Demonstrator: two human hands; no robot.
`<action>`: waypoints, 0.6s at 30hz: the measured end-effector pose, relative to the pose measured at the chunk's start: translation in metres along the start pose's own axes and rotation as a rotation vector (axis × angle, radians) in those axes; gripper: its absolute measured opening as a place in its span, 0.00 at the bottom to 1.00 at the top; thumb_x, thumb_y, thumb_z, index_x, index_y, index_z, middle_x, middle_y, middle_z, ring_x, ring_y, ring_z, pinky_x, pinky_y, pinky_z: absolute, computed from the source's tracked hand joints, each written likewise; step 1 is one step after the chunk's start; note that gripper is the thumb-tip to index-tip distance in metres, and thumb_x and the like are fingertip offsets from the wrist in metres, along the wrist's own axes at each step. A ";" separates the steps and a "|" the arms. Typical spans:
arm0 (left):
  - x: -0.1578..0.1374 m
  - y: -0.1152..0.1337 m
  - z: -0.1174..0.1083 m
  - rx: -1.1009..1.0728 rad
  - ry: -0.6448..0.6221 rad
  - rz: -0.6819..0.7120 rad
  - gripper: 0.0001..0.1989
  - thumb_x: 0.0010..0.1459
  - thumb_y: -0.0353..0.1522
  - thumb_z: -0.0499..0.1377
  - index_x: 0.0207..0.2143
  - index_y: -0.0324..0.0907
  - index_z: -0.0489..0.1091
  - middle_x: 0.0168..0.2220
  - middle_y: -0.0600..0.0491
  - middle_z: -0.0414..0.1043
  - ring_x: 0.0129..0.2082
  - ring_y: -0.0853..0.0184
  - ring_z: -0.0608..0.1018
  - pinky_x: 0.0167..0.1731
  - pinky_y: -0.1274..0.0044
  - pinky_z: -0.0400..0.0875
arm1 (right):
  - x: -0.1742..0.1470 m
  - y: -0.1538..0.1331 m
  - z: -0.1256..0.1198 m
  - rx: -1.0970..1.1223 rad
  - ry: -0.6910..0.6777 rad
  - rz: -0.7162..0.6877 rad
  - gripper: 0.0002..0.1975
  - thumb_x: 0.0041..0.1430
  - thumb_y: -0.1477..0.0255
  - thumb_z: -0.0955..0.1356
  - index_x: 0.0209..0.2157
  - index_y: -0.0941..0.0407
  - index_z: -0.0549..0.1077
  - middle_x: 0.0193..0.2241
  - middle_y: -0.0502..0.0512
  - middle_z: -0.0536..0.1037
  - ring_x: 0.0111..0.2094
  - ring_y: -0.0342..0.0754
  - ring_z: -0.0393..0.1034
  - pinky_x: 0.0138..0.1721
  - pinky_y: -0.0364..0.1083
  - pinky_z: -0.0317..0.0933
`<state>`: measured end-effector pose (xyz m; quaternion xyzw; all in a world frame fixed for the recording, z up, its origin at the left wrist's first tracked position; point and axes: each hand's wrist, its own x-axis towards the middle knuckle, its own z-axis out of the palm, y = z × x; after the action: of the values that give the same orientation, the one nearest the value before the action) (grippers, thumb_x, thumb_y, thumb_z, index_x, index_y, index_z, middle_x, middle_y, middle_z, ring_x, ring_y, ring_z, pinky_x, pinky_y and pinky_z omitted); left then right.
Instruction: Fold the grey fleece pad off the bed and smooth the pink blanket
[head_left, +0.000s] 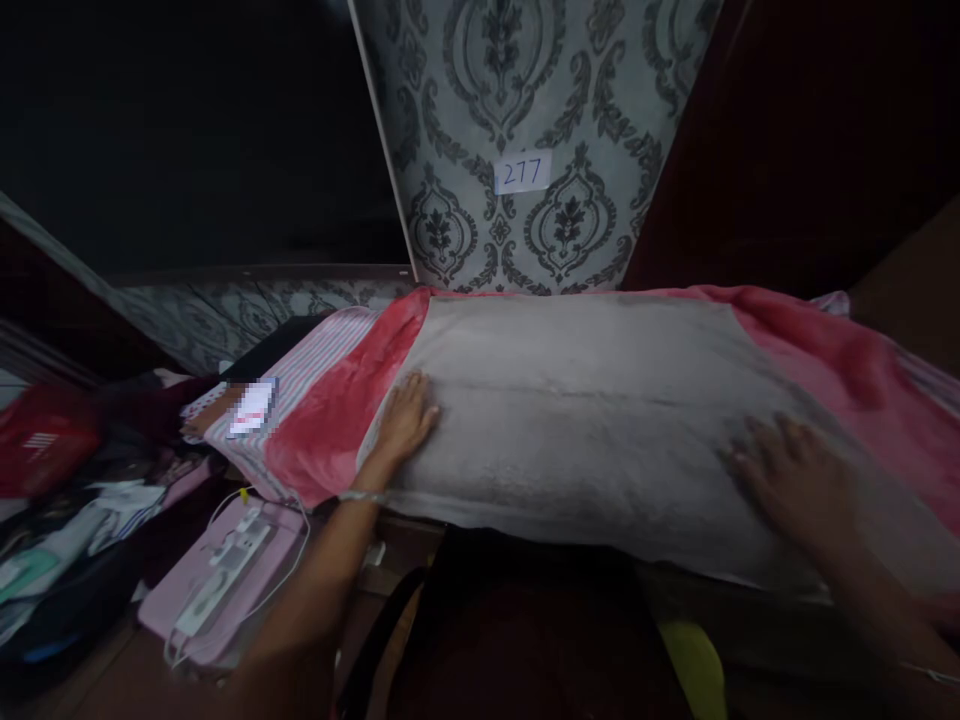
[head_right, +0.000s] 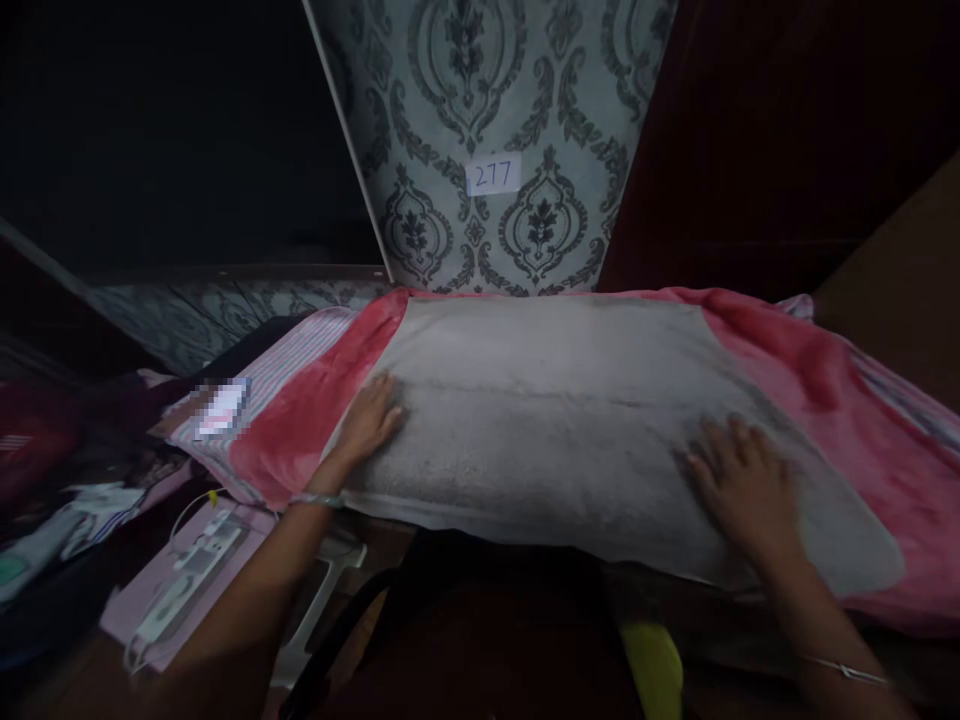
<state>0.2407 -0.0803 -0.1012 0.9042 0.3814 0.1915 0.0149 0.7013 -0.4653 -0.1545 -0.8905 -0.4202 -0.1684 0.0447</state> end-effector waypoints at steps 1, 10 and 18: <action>0.014 0.006 0.006 0.039 -0.089 0.033 0.33 0.70 0.42 0.49 0.71 0.37 0.56 0.73 0.40 0.53 0.74 0.54 0.55 0.71 0.58 0.51 | 0.003 -0.012 0.001 0.016 -0.044 -0.017 0.37 0.71 0.56 0.48 0.70 0.59 0.62 0.71 0.69 0.57 0.69 0.64 0.53 0.60 0.66 0.57; 0.066 -0.023 0.020 0.150 -0.315 0.018 0.33 0.72 0.43 0.45 0.74 0.40 0.50 0.75 0.42 0.45 0.75 0.56 0.49 0.72 0.55 0.40 | 0.001 -0.016 0.019 0.082 -0.129 0.004 0.40 0.66 0.53 0.47 0.71 0.54 0.62 0.71 0.61 0.59 0.70 0.63 0.53 0.63 0.66 0.55; 0.116 -0.036 0.010 0.049 -0.135 -0.358 0.23 0.68 0.35 0.50 0.62 0.39 0.69 0.67 0.38 0.65 0.67 0.52 0.68 0.63 0.60 0.63 | 0.002 -0.025 0.016 0.106 -0.121 0.046 0.39 0.66 0.52 0.47 0.69 0.52 0.64 0.71 0.59 0.61 0.71 0.61 0.54 0.65 0.65 0.53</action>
<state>0.2933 0.0275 -0.0773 0.8327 0.5390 0.1153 0.0523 0.6879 -0.4443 -0.1699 -0.9048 -0.4101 -0.0908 0.0701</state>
